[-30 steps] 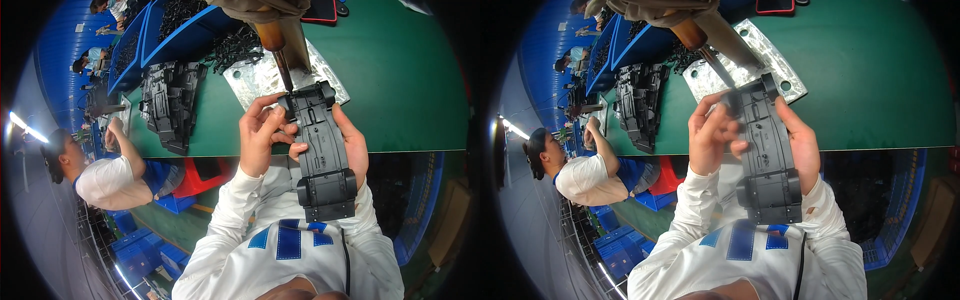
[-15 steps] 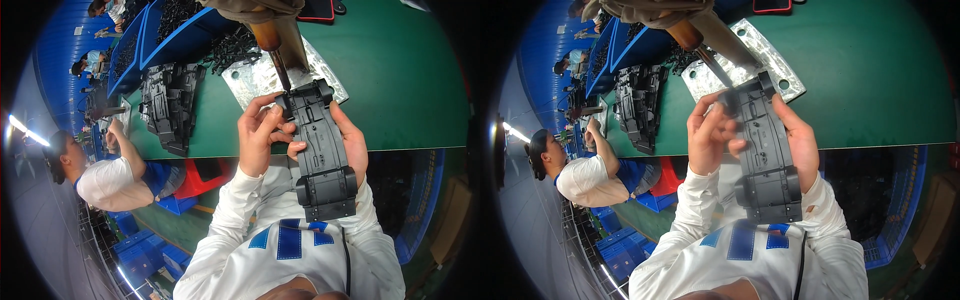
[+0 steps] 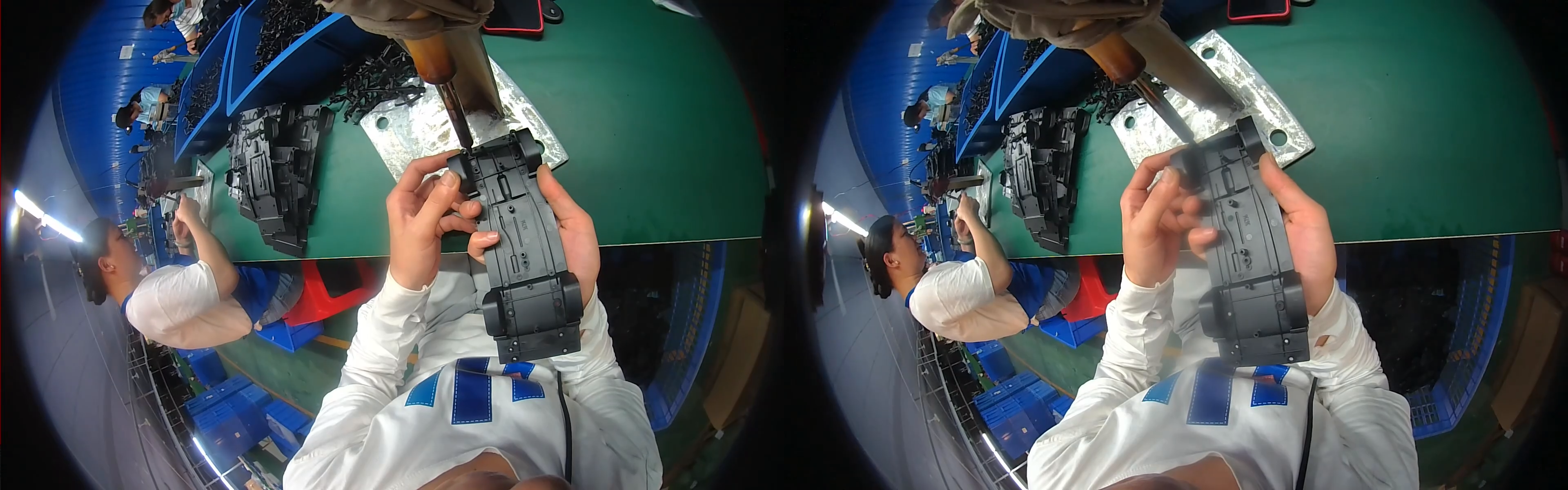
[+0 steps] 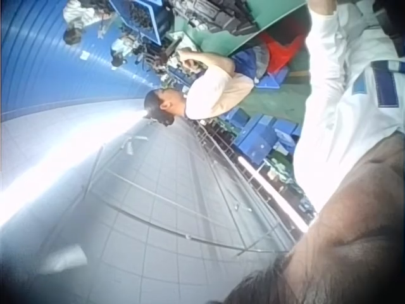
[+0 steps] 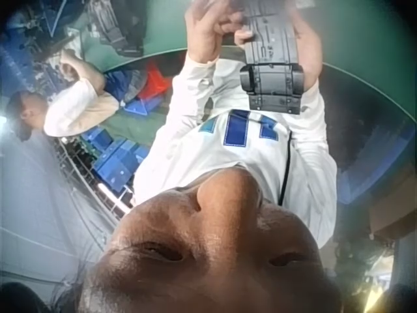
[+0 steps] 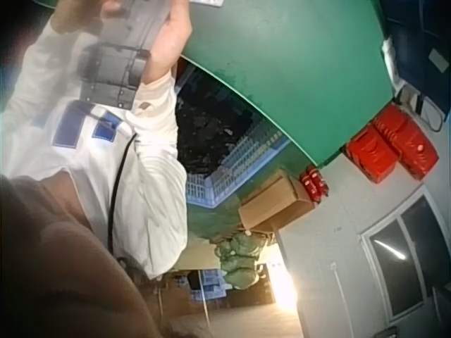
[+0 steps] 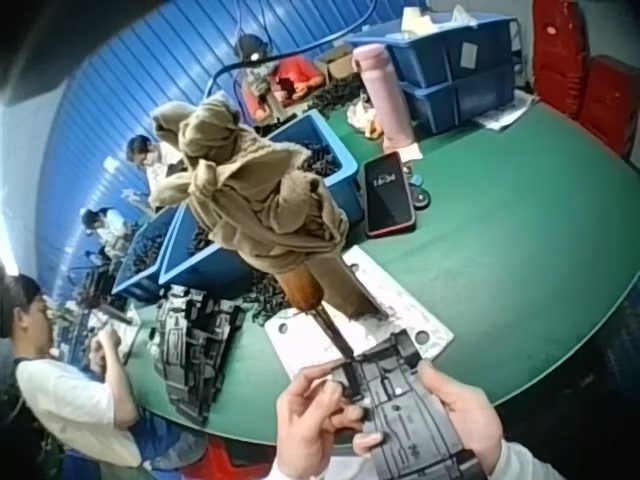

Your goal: Assembling black plastic toy car chassis by attaching components and using a fixed assembly tool.

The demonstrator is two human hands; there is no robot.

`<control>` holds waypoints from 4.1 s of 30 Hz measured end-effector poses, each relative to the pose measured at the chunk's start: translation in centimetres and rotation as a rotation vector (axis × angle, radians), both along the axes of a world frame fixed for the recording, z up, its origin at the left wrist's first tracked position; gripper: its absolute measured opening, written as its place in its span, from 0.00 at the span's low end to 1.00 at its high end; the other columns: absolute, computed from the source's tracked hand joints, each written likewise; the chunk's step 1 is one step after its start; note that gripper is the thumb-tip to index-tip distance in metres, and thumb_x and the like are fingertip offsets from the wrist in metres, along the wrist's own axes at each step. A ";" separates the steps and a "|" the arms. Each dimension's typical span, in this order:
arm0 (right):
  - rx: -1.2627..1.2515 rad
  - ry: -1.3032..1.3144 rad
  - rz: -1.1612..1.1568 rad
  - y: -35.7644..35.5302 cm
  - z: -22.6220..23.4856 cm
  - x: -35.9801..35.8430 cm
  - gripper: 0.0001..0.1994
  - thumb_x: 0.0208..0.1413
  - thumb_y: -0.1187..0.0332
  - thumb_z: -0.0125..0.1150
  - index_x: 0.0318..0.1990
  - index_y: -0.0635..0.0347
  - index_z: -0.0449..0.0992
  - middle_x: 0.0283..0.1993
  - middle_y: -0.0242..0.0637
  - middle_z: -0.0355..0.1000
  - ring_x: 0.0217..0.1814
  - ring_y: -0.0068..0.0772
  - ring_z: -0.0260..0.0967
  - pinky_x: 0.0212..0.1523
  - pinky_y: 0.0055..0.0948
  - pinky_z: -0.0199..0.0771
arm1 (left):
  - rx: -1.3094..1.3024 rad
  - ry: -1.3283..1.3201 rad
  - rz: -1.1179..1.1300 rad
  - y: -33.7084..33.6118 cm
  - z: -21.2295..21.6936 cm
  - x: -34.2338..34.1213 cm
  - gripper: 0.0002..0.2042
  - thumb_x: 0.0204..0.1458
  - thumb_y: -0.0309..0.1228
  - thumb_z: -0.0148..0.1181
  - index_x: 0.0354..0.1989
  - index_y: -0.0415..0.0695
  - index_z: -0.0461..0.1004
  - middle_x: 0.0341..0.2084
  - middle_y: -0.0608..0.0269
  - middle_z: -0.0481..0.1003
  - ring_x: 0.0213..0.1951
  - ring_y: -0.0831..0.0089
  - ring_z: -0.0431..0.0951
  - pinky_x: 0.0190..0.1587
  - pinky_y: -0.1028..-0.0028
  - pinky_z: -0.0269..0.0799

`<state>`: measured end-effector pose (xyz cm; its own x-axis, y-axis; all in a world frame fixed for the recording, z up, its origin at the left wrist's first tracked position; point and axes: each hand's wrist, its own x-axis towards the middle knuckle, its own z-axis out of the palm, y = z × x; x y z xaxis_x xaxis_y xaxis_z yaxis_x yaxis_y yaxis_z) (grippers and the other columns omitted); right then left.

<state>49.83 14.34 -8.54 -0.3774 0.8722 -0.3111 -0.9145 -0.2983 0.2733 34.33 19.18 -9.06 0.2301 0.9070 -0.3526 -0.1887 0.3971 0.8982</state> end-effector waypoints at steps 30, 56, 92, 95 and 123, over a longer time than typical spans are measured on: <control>0.061 0.085 -0.015 -0.1 -1.1 0.0 0.27 0.70 0.52 0.35 0.62 0.66 0.61 0.56 0.52 0.66 0.50 0.40 0.64 0.42 0.34 0.69 | 0.006 -0.017 0.000 0.0 0.1 0.1 0.19 0.60 0.32 0.55 0.55 0.33 0.66 0.28 0.61 0.70 0.31 0.75 0.76 0.30 0.73 0.82; 0.036 0.010 -0.016 0.0 -0.2 0.1 0.27 0.70 0.51 0.36 0.57 0.68 0.66 0.46 0.53 0.73 0.41 0.41 0.71 0.42 0.33 0.72 | 0.004 -0.024 0.005 0.0 0.0 0.2 0.20 0.59 0.33 0.57 0.55 0.32 0.66 0.27 0.60 0.71 0.30 0.74 0.76 0.30 0.73 0.81; 0.039 -0.004 0.022 0.1 -0.8 0.2 0.27 0.69 0.51 0.39 0.62 0.65 0.62 0.59 0.51 0.64 0.51 0.40 0.61 0.42 0.35 0.67 | 0.054 -0.011 0.001 0.0 0.1 -0.1 0.18 0.58 0.32 0.58 0.52 0.34 0.69 0.27 0.58 0.75 0.29 0.74 0.79 0.30 0.76 0.78; 0.049 0.002 0.011 0.0 -1.0 0.2 0.27 0.69 0.51 0.39 0.63 0.66 0.62 0.60 0.51 0.64 0.51 0.40 0.61 0.42 0.35 0.67 | 0.048 -0.015 0.007 0.0 0.1 -0.1 0.18 0.58 0.32 0.58 0.52 0.34 0.69 0.27 0.58 0.75 0.29 0.74 0.79 0.30 0.77 0.78; 0.054 -0.018 0.020 0.2 -0.8 0.4 0.26 0.69 0.51 0.36 0.60 0.65 0.65 0.53 0.52 0.70 0.47 0.44 0.70 0.43 0.36 0.71 | 0.047 -0.008 -0.043 0.3 -0.4 -0.2 0.18 0.58 0.30 0.56 0.54 0.34 0.66 0.30 0.59 0.72 0.29 0.73 0.79 0.27 0.67 0.83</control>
